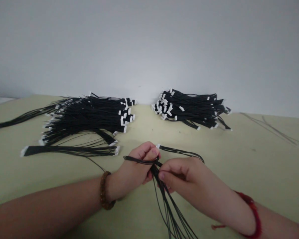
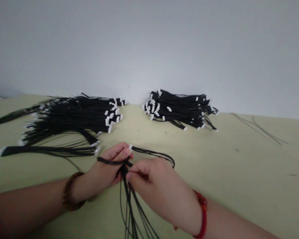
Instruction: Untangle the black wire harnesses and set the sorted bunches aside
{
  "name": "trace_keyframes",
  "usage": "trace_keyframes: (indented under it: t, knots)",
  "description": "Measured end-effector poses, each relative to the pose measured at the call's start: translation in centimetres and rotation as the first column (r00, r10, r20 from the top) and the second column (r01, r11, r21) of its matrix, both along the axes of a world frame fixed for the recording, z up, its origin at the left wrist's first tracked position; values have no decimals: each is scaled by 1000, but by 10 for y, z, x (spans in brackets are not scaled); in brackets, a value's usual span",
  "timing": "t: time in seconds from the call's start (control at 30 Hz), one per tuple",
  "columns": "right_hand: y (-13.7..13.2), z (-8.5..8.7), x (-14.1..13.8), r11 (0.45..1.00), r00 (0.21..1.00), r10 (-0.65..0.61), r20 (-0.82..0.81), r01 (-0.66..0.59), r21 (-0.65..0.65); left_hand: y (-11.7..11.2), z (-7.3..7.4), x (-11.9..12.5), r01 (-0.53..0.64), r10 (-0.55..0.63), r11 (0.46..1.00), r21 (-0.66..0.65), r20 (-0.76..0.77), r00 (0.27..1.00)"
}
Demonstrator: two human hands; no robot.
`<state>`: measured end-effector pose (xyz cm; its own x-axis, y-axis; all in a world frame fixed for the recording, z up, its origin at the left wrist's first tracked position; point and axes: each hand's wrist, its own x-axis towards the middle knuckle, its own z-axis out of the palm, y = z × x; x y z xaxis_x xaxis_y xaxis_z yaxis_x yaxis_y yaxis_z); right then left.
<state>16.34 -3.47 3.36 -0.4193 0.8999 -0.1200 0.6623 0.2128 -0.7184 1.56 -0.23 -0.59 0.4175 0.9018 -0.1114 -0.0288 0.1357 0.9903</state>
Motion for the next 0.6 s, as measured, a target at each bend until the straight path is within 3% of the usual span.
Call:
trace_keyframes:
  t: [0.13,0.2,0.3,0.37,0.5,0.6]
  knots:
    - [2,-6,2,970,971,-65,-230,7,-243,-1,1,1,-22,22,1000,21,-14,1000]
    - [2,-4,4,984,986,-53,-158,24,-178,-1,2,2,-31,33,999,32,-50,998]
    - [2,2,6,997,996,-33,82,27,71,-2,3,3,-41,43,999,25,-96,994]
    - [1,7,5,986,983,-43,176,13,168,-2,3,3,-43,46,999,29,-111,993]
    - [-1,14,4,983,975,-50,218,10,182,-1,4,3,-60,64,998,32,-139,988]
    - [-2,15,5,998,988,10,155,-18,54,-1,6,4,-70,74,997,32,-148,986]
